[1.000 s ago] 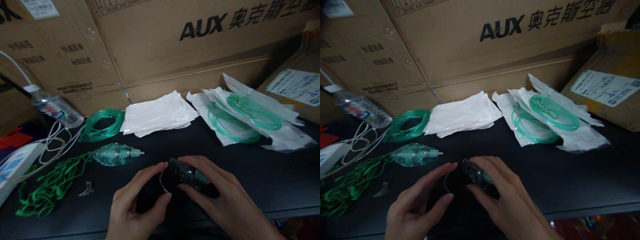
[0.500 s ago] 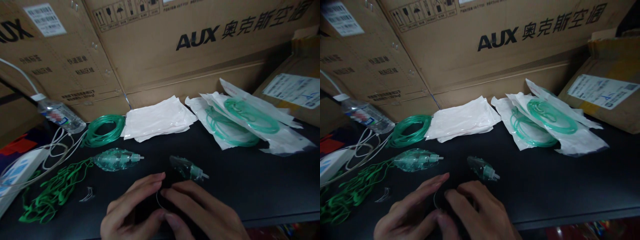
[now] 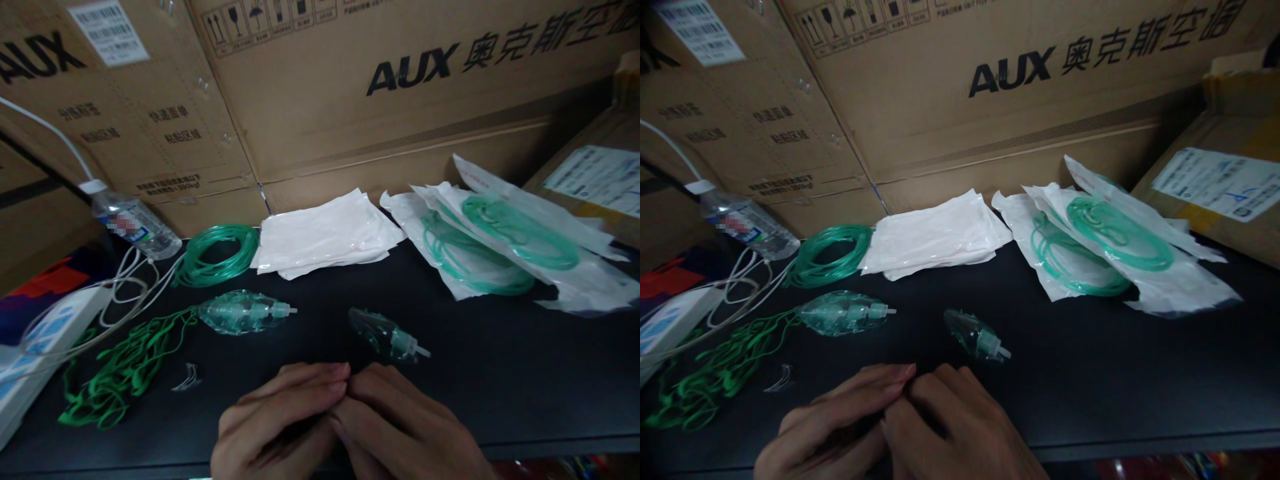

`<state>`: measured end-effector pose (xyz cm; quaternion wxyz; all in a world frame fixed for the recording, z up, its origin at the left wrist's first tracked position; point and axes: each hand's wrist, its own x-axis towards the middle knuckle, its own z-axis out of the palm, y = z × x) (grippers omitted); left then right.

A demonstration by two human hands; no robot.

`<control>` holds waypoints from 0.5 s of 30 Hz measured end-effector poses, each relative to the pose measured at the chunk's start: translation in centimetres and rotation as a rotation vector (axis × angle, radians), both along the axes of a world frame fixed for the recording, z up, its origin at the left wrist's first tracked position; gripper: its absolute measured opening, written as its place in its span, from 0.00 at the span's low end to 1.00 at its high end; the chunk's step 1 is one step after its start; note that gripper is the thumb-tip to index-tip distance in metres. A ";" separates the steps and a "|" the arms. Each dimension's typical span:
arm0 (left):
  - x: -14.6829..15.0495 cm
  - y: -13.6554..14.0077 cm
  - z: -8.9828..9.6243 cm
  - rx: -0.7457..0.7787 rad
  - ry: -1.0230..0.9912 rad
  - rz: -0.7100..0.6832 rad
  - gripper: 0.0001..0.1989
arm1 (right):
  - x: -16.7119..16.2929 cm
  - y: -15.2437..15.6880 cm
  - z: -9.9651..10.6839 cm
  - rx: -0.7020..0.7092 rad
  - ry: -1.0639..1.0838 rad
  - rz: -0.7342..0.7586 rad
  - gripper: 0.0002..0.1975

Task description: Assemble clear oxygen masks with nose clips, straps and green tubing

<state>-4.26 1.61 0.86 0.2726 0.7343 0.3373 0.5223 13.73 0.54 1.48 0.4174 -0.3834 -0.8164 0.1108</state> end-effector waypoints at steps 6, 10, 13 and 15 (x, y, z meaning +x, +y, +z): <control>-1.2 -0.3 0.2 0.012 0.191 0.035 0.21 | 1.0 0.5 -0.4 -0.038 -0.175 0.082 0.13; -2.6 -0.9 0.3 0.042 0.293 0.016 0.12 | 0.7 0.5 -0.5 -0.040 -0.253 0.078 0.10; -4.1 -1.8 0.2 -0.024 0.355 0.026 0.05 | -0.5 0.8 -0.5 0.024 -0.256 0.082 0.10; -5.5 -2.5 0.0 -0.039 0.407 0.071 0.03 | -1.3 1.1 -0.8 0.074 -0.248 0.086 0.13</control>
